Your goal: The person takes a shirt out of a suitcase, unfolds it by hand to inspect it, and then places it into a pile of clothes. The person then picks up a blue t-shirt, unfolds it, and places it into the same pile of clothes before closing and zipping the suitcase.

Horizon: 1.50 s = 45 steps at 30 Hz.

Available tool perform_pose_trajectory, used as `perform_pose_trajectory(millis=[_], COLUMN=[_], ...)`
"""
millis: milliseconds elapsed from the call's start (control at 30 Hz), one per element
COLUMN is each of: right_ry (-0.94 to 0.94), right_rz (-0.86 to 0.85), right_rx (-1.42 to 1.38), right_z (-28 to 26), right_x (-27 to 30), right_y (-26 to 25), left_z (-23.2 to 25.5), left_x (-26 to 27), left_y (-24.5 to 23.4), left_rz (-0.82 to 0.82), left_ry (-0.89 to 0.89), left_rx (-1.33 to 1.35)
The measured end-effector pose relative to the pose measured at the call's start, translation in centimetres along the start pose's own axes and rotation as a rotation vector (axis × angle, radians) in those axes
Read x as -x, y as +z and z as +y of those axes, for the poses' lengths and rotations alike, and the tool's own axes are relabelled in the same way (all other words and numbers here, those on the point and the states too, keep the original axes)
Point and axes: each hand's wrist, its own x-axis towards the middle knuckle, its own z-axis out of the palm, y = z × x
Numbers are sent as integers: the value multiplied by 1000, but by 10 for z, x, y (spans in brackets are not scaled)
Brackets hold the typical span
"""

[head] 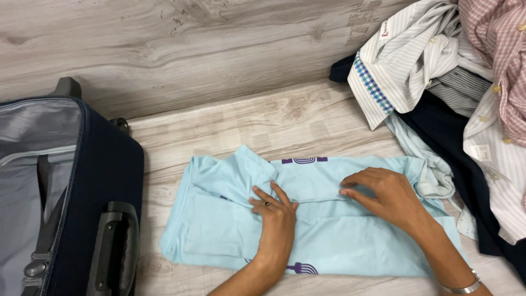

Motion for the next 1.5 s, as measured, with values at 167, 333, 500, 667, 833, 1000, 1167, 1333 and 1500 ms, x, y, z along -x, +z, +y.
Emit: perform_pose_trajectory(millis=[167,333,500,667,833,1000,1167,1333,1500], right_ry=[5,130,108,145,140,67,95,172,254], right_rz=[-13,-150,-259,-288,-239,-83,12,45,-42], right_rx=[28,23,60,53,-7,31,94,137,112], right_z=[2,-5,-12,-10,-2,14,22,26,31], right_x=[0,0,-4,-4,-2,0,0,2,2], right_y=[-5,-16,-18,-20,-20,-21,-28,-33,-36], left_z=[-48,-97,-90,-121,-165,-176,-129,-37,-5], left_x=[-13,-35,-42,-42,-74,-135,-158,-111,-67], left_y=[9,58,86,64,45,67,68,38,29], left_rz=[-164,159,6,127,63,352,617,555,493], left_ry=[1,-245,-299,-334,-393,-484,-380,-207,110], left_rx=[859,920,963,1173,1380,1488,1284,1289,1301])
